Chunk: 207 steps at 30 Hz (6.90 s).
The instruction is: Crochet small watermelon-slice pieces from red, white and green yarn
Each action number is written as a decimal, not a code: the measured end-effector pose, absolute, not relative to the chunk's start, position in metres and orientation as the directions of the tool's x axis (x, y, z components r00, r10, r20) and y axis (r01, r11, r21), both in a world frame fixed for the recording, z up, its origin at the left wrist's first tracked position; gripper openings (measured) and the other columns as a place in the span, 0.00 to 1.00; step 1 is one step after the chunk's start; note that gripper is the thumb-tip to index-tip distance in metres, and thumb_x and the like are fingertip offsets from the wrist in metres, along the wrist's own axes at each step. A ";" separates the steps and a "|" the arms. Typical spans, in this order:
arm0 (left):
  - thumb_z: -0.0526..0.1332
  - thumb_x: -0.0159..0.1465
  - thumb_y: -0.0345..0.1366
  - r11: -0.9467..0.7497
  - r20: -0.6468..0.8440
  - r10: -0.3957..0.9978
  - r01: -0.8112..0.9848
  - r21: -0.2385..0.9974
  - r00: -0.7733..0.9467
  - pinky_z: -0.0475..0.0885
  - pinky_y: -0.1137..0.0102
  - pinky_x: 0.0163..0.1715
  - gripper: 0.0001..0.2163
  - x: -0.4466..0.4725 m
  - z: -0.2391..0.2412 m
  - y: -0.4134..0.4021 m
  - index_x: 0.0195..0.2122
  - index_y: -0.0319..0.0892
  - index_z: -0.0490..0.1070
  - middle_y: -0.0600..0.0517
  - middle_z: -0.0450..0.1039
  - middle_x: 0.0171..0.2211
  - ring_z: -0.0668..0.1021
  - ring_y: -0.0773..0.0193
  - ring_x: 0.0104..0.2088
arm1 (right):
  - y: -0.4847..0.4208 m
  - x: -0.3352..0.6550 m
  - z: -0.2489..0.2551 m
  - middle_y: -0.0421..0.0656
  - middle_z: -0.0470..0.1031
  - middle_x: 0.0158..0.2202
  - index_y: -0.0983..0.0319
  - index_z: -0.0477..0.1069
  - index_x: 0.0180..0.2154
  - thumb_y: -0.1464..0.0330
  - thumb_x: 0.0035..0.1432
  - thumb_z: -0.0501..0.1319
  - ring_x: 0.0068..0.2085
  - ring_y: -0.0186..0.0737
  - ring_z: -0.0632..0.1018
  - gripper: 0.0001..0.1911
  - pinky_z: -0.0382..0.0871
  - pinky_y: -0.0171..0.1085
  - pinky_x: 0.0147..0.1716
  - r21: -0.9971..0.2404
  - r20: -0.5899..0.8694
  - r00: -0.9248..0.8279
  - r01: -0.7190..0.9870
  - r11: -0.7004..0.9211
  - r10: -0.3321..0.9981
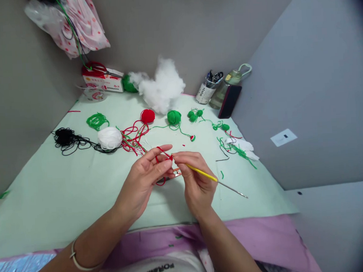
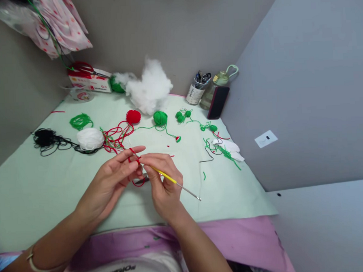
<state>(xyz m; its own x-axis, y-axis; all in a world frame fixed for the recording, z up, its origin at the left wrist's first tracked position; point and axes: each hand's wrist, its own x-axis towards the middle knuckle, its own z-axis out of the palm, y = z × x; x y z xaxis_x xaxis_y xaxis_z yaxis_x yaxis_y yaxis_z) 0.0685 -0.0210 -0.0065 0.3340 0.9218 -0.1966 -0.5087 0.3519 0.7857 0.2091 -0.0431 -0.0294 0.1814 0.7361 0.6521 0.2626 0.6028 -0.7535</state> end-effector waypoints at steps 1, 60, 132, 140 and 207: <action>0.75 0.59 0.34 0.349 -0.199 0.923 -0.499 0.793 0.330 0.76 0.74 0.37 0.18 0.069 -0.007 -0.021 0.52 0.42 0.81 0.54 0.77 0.33 0.78 0.69 0.31 | -0.043 0.209 -0.030 0.42 0.84 0.42 0.51 0.81 0.46 0.75 0.69 0.61 0.46 0.41 0.82 0.14 0.77 0.44 0.46 -0.752 0.654 0.181 0.267 0.603 0.734; 0.75 0.57 0.31 0.476 -0.305 0.879 -0.623 0.620 0.368 0.75 0.78 0.35 0.13 0.070 -0.016 -0.016 0.45 0.38 0.85 0.52 0.79 0.34 0.76 0.72 0.29 | -0.042 0.223 -0.025 0.43 0.82 0.40 0.54 0.82 0.44 0.71 0.69 0.62 0.38 0.39 0.82 0.10 0.78 0.40 0.37 -0.800 0.588 0.181 0.275 0.533 0.789; 0.67 0.59 0.27 -0.206 0.200 0.975 0.055 0.977 0.100 0.75 0.71 0.43 0.20 0.057 -0.012 -0.014 0.53 0.42 0.80 0.57 0.75 0.31 0.78 0.66 0.35 | -0.034 0.208 -0.021 0.35 0.79 0.29 0.58 0.80 0.30 0.74 0.50 0.72 0.28 0.29 0.75 0.06 0.70 0.31 0.30 -0.926 0.028 0.075 -0.373 0.054 0.997; 0.71 0.61 0.31 0.049 0.015 0.975 -0.279 0.959 0.224 0.73 0.77 0.39 0.13 0.051 -0.014 -0.010 0.47 0.46 0.83 0.57 0.76 0.30 0.77 0.70 0.33 | -0.034 0.207 -0.019 0.37 0.81 0.32 0.57 0.81 0.30 0.71 0.50 0.75 0.30 0.30 0.76 0.06 0.71 0.31 0.31 -0.926 0.052 0.134 -0.365 0.098 0.990; 0.75 0.58 0.34 0.118 -0.054 0.982 -0.371 0.921 0.179 0.75 0.70 0.41 0.23 0.055 -0.010 -0.019 0.56 0.45 0.79 0.56 0.76 0.31 0.78 0.65 0.35 | -0.050 0.222 -0.010 0.42 0.83 0.41 0.55 0.79 0.46 0.70 0.72 0.57 0.38 0.38 0.82 0.11 0.79 0.40 0.39 -0.810 0.549 0.030 0.269 0.522 0.836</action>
